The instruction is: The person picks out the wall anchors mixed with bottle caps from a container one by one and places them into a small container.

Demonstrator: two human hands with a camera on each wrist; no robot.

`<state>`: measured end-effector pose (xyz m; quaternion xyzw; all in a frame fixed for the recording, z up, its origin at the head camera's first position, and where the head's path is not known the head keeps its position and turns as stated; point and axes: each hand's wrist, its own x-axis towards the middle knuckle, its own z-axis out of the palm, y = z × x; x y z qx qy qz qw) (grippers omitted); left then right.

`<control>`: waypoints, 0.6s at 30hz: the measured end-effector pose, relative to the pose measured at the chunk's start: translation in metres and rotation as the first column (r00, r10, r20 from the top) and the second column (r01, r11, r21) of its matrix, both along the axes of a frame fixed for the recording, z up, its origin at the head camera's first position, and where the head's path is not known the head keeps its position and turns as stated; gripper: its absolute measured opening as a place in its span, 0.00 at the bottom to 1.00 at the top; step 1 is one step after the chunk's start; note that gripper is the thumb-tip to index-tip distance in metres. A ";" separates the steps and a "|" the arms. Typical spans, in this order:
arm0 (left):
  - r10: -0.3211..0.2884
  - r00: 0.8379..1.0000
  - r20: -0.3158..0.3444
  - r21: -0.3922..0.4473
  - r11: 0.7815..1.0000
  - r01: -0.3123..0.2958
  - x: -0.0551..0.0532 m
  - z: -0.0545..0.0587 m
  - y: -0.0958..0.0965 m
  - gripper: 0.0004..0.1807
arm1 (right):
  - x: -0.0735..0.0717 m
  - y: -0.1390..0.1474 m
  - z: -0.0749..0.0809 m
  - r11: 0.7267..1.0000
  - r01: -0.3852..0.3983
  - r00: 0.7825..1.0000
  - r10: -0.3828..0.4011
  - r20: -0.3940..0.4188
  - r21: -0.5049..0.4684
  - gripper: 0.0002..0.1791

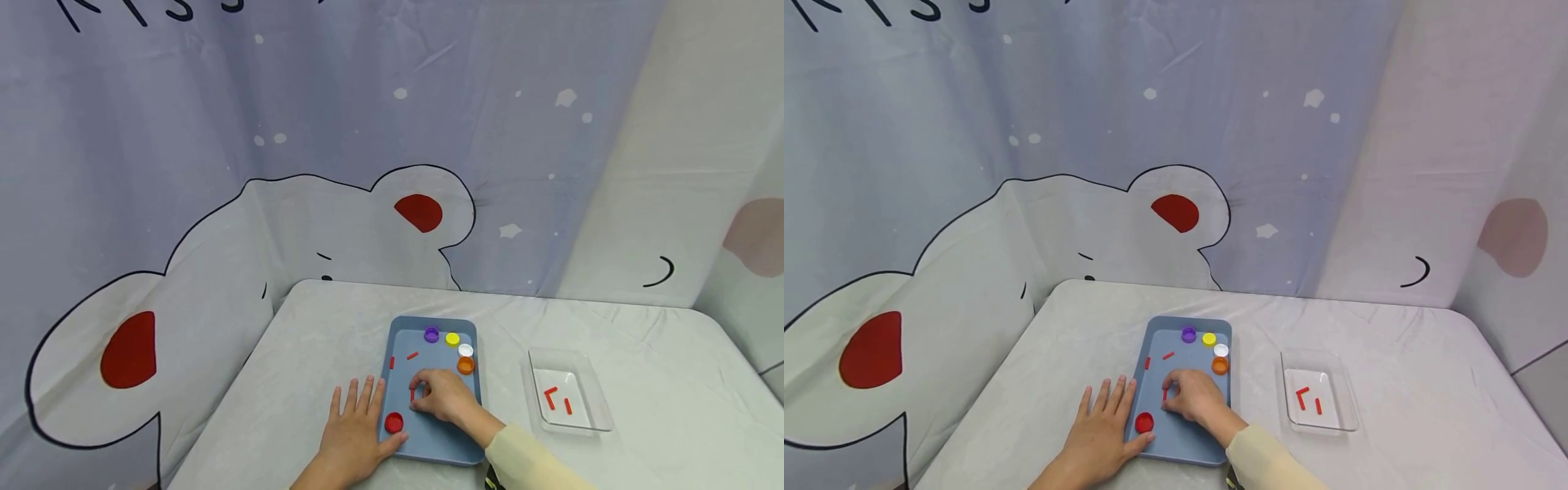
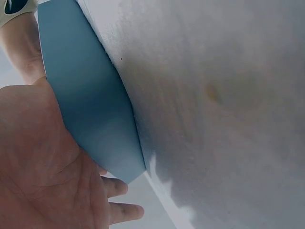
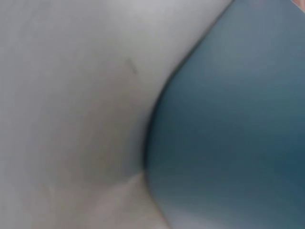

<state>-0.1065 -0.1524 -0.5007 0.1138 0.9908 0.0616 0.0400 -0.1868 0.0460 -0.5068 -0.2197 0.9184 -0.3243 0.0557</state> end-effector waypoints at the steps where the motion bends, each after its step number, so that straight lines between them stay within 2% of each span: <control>1: 0.000 1.000 0.002 0.000 1.000 0.000 0.000 0.000 0.000 0.55 | 0.000 0.000 0.000 1.000 0.001 1.000 -0.001 0.002 0.001 0.13; 12: -0.002 1.000 -0.013 0.000 1.000 0.002 0.001 0.000 0.001 0.54 | -0.003 0.002 -0.004 1.000 -0.011 1.000 0.012 -0.007 0.017 0.10; 18: -0.004 1.000 -0.008 -0.010 1.000 0.004 0.000 0.002 0.001 0.54 | -0.005 0.006 -0.002 0.998 -0.038 0.998 0.036 -0.048 -0.042 0.09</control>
